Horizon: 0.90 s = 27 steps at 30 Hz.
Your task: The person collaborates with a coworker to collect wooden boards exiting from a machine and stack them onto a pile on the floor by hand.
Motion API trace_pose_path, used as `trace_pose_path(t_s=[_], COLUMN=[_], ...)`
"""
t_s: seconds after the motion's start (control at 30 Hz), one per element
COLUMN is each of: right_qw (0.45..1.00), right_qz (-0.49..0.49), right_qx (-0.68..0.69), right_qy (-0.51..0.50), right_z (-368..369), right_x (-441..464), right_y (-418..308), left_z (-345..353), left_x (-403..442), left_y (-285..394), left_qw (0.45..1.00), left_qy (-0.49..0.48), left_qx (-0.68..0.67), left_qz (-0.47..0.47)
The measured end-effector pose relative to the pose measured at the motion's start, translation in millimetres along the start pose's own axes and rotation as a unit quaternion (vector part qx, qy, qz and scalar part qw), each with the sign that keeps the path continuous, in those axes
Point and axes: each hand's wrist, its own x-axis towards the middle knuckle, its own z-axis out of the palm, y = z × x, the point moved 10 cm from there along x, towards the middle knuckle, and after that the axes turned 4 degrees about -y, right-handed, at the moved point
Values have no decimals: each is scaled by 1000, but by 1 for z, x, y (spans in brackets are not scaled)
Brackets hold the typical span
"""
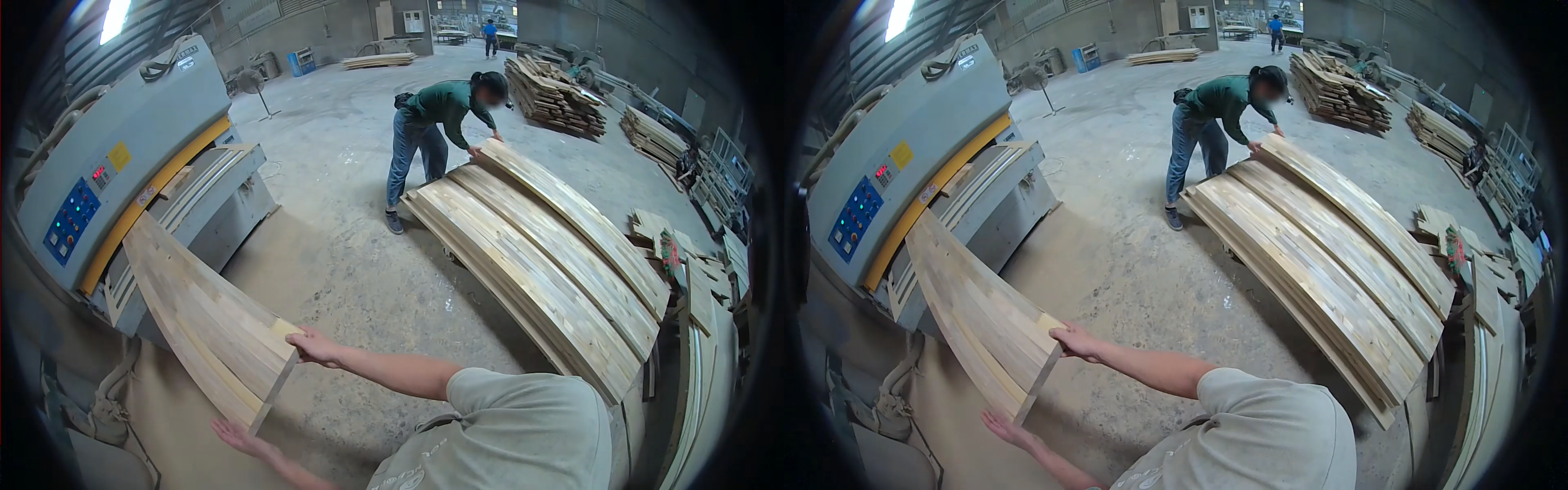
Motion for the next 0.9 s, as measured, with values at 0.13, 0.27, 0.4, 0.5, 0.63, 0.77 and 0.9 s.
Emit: trace_pose_path(t_s=[0.13,0.27,0.4,0.5,0.63,0.77,0.9], right_qw=[1000,999,995,987,907,727,720], right_qz=[16,24,51,117,221,344,443], right_qx=[-9,-37,-66,-109,-336,-540,-368], right_qy=[6,9,60,25,124,248,386], right_z=[-3,-1,-13,-60,-220,-377,-415], right_x=[10,15,-24,-82,-254,-532,-799], right_y=[6,3,7,83,217,298,290], left_z=[58,62,60,66,53,59,62], left_x=[-22,-5,8,10,12,2,-20], left_y=[49,50,34,41,36,40,42], left_qw=[895,886,889,904,858,811,826], left_qy=[-198,-209,-219,-196,-97,-13,37], left_qx=[374,397,373,340,461,556,552], left_qz=[141,115,150,173,205,180,109])
